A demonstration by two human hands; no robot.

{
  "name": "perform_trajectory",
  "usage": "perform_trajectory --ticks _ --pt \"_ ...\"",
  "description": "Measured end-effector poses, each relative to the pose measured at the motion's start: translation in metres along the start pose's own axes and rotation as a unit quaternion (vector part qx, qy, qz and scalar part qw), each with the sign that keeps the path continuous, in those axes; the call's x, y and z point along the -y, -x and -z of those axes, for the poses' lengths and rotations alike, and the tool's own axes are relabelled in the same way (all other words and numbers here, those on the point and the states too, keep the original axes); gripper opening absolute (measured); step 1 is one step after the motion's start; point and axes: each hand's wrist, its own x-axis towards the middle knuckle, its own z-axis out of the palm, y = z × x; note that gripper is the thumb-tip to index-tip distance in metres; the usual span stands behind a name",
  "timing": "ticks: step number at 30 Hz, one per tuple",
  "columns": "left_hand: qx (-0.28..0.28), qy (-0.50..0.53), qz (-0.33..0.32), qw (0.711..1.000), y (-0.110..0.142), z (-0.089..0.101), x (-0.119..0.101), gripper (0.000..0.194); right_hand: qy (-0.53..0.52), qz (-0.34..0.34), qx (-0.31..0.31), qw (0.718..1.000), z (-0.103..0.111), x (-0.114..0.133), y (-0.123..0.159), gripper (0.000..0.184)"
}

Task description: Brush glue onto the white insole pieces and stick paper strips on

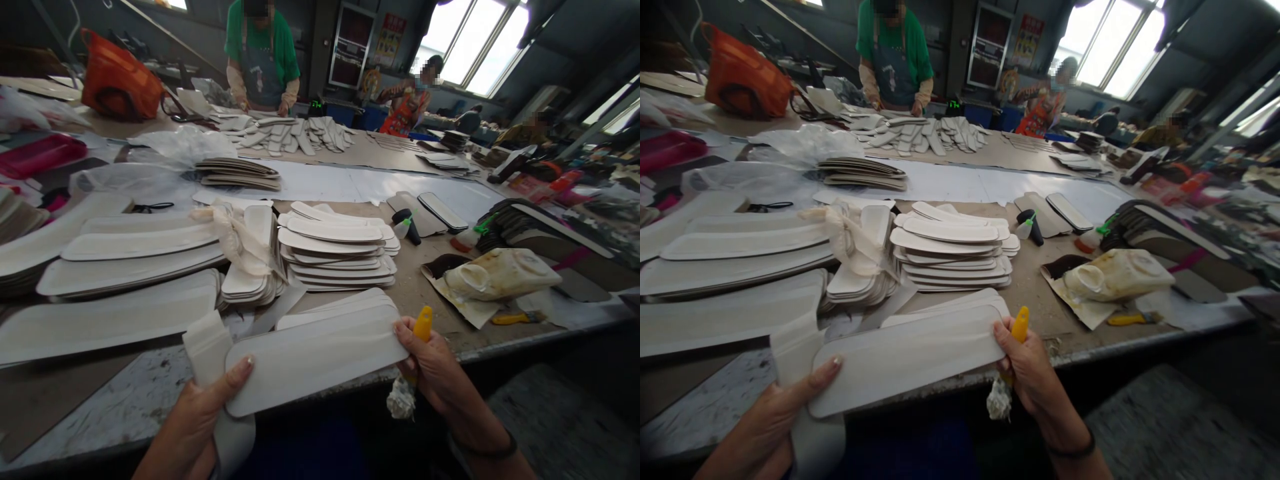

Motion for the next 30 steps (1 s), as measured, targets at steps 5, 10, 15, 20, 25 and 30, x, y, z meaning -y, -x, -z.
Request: perform_trajectory --ticks 5,10,15,20,25,30 --pt "-0.006 0.018 0.047 0.999 -0.007 -0.001 0.0 0.053 -0.042 -0.018 0.013 0.999 0.0 -0.002 -0.002 0.048" --pt "-0.044 -0.048 0.017 0.998 -0.017 0.011 0.006 0.042 -0.001 0.003 -0.047 0.999 0.003 -0.006 -0.005 0.051" --pt "-0.143 -0.123 -0.086 0.978 -0.032 0.012 0.011 0.031 0.0 0.02 -0.061 0.998 0.007 -0.008 -0.007 0.052" --pt "-0.161 -0.126 -0.078 0.976 -0.027 -0.003 0.005 0.012 0.031 0.009 -0.058 0.998 0.01 -0.009 -0.009 0.053" --pt "-0.036 -0.062 -0.019 0.997 -0.016 -0.009 0.002 0.033 0.035 -0.014 -0.077 0.996 0.011 -0.008 -0.013 0.051" --pt "-0.02 -0.084 -0.087 0.992 -0.018 -0.008 0.004 0.048 0.021 -0.032 -0.08 0.996 0.01 -0.006 -0.018 0.049"
